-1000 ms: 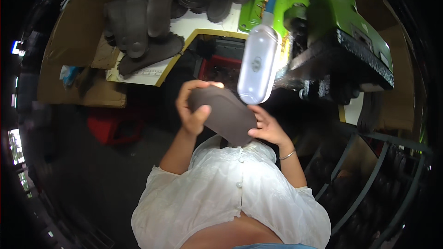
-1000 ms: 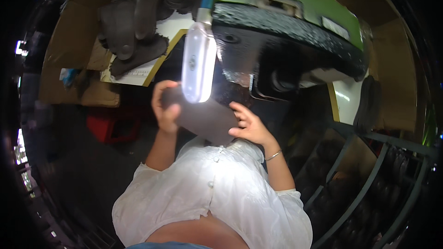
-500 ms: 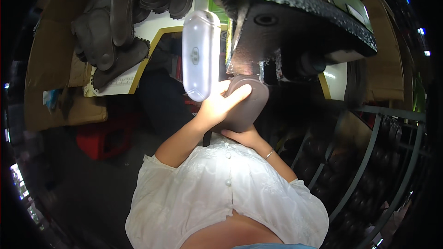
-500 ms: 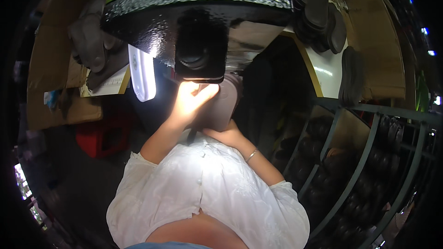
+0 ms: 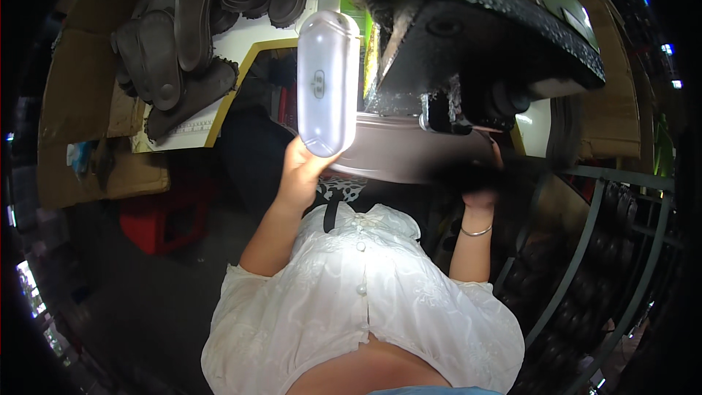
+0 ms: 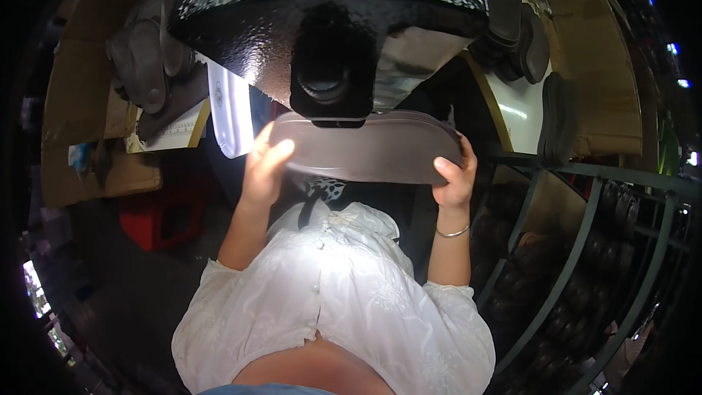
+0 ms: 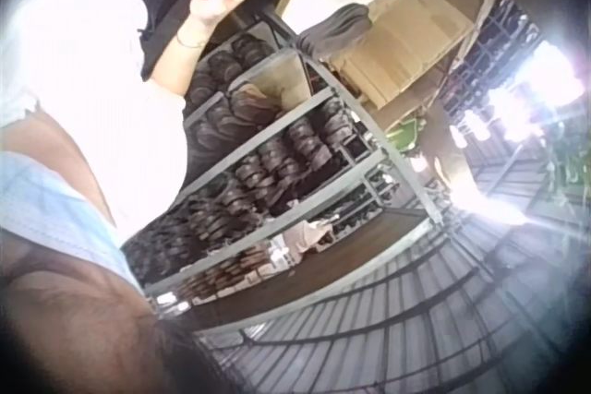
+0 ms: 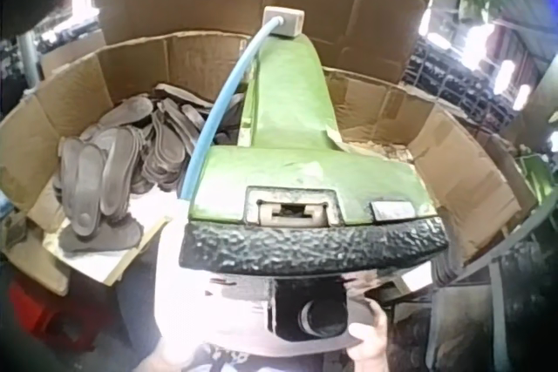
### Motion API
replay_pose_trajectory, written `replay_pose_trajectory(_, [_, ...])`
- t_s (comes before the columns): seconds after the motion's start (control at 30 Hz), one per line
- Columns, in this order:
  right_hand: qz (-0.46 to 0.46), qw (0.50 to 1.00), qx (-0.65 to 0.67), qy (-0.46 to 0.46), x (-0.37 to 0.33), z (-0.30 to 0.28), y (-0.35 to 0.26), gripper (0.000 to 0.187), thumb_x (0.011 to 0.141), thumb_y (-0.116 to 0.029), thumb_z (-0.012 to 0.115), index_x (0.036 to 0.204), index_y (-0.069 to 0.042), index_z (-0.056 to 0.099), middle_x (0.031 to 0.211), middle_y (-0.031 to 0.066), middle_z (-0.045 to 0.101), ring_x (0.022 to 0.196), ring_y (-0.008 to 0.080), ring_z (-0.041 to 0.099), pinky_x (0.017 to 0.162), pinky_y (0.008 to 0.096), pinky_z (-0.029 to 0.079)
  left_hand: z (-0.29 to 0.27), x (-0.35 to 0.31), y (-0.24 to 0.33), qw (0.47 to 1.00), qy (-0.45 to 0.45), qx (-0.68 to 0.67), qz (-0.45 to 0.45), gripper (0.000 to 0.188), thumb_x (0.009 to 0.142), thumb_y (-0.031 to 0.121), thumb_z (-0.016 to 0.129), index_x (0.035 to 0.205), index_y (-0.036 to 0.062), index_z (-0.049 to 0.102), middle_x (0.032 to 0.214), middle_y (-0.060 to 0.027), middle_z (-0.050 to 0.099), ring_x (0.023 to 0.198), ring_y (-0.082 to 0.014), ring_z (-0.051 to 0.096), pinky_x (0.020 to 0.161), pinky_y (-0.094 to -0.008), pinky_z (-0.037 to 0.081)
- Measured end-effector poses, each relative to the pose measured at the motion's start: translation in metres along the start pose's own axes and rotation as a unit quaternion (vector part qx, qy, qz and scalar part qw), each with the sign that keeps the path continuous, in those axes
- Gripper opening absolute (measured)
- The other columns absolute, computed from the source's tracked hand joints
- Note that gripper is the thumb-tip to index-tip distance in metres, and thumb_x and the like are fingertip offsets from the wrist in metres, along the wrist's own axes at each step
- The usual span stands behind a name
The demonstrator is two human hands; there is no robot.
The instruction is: The person repeatedly picks up dark shoe insoles from a pile and presses them against a rotating grinding wheel on a green machine. They hold each insole with both hands, moving it back and forth against the wheel to smooth the surface, then place the processed insole onto a separate stack on the right.
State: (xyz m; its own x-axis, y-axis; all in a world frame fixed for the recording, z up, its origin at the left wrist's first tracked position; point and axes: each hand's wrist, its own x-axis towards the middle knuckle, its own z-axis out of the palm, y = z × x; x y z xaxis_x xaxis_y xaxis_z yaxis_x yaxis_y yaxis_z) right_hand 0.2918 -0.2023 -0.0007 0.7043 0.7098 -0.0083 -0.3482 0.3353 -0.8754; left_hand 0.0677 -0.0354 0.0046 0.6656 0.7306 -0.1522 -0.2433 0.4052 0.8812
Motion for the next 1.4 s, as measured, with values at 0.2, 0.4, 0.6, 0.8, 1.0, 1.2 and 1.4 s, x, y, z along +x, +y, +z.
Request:
replay_pose_trajectory(0.2, [-0.005,0.983,-0.088,-0.159,0.007,0.046,0.018,0.042,0.069,0.003,0.059,0.11,0.008,0.051,0.097,0.0108,0.06,0.089,0.0149,0.057,0.083,0.0262,0.043,-0.043,-0.019,0.022,0.994,0.095,-0.028,-0.035,0.038,0.075,0.007,0.046,0.111,-0.005,0.048,0.098,-0.0088,0.059,0.088,-0.0141,0.057,0.081,-0.025,0.044])
replay_pose_trajectory(0.4, [0.023,0.975,-0.113,-0.191,0.025,0.098,0.013,0.025,0.072,0.002,0.064,0.096,0.003,0.056,0.089,0.005,0.06,0.082,0.0106,0.056,0.074,0.0232,0.045,-0.082,-0.034,-0.018,0.979,0.026,0.114,-0.166,0.034,0.069,0.002,0.047,0.1,-0.0055,0.056,0.088,-0.0066,0.061,0.08,-0.0128,0.057,0.076,-0.0254,0.045])
replay_pose_trajectory(0.6, [0.031,0.949,-0.159,-0.272,0.041,0.107,0.017,0.03,0.071,-0.001,0.067,0.098,0.003,0.056,0.092,0.008,0.06,0.086,0.0152,0.057,0.078,0.0281,0.045,-0.022,-0.027,-0.041,0.92,-0.164,0.342,-0.104,0.038,0.064,-0.001,0.054,0.101,-0.0039,0.056,0.091,-0.0092,0.063,0.083,-0.0186,0.058,0.077,-0.0284,0.045])
replay_pose_trajectory(0.8, [0.027,0.953,-0.118,-0.277,0.046,0.102,0.02,0.032,0.074,-0.007,0.068,0.103,-0.001,0.057,0.095,0.004,0.06,0.087,0.0111,0.055,0.077,0.0245,0.044,0.032,0.021,0.004,0.972,-0.062,0.22,0.046,0.029,0.077,0.014,0.066,0.099,-0.0015,0.059,0.09,-0.008,0.063,0.083,-0.0142,0.058,0.076,-0.0279,0.046])
replay_pose_trajectory(1.0, [0.271,0.837,-0.219,-0.423,0.004,0.018,0.038,0.05,0.074,-0.021,0.07,0.112,0.006,0.052,0.103,0.0107,0.059,0.094,0.0152,0.053,0.085,0.028,0.042,0.052,0.017,0.01,0.965,-0.034,0.248,0.083,0.021,0.087,0.016,0.055,0.098,-0.0015,0.058,0.088,-0.007,0.059,0.08,-0.0119,0.055,0.072,-0.0245,0.044])
replay_pose_trajectory(1.2, [0.105,0.971,-0.14,-0.166,0.019,-0.043,-0.022,0.028,0.067,0.0,0.067,0.094,0.003,0.059,0.085,0.0068,0.063,0.076,0.0123,0.059,0.07,0.0235,0.047,0.045,0.005,-0.004,0.992,-0.06,0.107,0.029,0.024,0.09,0.015,0.049,0.108,-0.0011,0.051,0.093,-0.0034,0.057,0.084,-0.0089,0.052,0.075,-0.0225,0.042])
replay_pose_trajectory(1.4, [-0.056,0.996,0.029,0.066,0.037,0.0,-0.019,0.03,0.081,-0.014,0.058,0.105,0.004,0.054,0.094,0.0112,0.061,0.085,0.0195,0.059,0.079,0.0304,0.047,0.042,-0.009,-0.002,0.995,0.019,0.088,-0.042,0.023,0.09,0.016,0.049,0.107,0.0002,0.051,0.092,-0.0029,0.057,0.079,-0.0078,0.053,0.071,-0.0232,0.045])
